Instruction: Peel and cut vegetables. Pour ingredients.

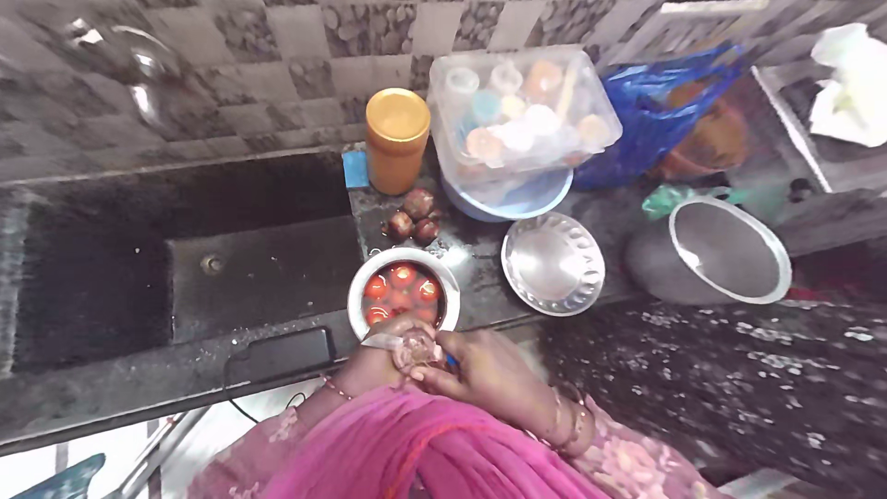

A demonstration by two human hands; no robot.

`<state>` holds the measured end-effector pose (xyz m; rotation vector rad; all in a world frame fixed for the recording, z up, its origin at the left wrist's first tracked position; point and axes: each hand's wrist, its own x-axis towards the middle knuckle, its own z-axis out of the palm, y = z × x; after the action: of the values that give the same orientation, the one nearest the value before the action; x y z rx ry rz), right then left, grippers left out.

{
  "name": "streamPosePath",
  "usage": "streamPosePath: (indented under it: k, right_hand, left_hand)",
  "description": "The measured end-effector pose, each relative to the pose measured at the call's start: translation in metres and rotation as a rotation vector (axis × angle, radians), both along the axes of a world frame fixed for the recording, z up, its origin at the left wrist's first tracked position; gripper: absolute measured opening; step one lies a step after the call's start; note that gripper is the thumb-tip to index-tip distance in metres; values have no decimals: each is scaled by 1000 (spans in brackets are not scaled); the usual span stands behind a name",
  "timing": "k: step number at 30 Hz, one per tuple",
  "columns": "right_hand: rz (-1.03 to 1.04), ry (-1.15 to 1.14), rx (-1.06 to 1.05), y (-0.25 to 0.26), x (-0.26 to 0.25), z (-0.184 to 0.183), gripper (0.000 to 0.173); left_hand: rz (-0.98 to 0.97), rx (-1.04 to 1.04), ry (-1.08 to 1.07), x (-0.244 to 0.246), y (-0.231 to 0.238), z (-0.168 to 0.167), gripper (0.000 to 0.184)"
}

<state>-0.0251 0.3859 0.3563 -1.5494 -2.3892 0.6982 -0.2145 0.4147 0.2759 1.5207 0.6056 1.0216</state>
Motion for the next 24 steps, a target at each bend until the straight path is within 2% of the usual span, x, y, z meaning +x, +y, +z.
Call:
streamPosePath:
  k: [2, 4, 7, 10, 13, 14, 16, 18, 21, 24]
  right_hand:
    - [26, -33, 19, 5, 0, 6, 65]
    - [22, 32, -39, 11, 1, 9, 64]
    - [-6, 170, -108, 21, 5, 3, 53]
    - [-38, 161, -117, 27, 5, -3, 51]
    - [-21, 181, -92, 29, 9, -4, 54]
    - [-13, 199, -78, 29, 10, -4, 54]
    - [-11, 214, -48, 30, 11, -3, 54]
    - [-22, 192, 43, 30, 9, -1, 53]
    - [-6, 142, 259, 28, 8, 2, 46]
    - [95, 64, 481, 25, 7, 1, 41]
  left_hand:
    - [-31, 5, 98, -3, 5, 5, 24]
    - [-15, -10, 272, -7, 9, 29, 31]
    - [46, 23, 370, -5, 12, 36, 29]
    - [24, 8, 329, -4, 16, 35, 34]
    - [-193, 40, 191, -17, 24, 25, 68]
    - [-258, 62, 141, -22, 27, 22, 74]
    - [-306, 64, 70, -27, 29, 18, 65]
    - [-249, 32, 66, -27, 27, 17, 53]
    - [-85, -35, 21, -18, 20, 12, 56]
    - [-84, -107, -85, -14, 20, 12, 64]
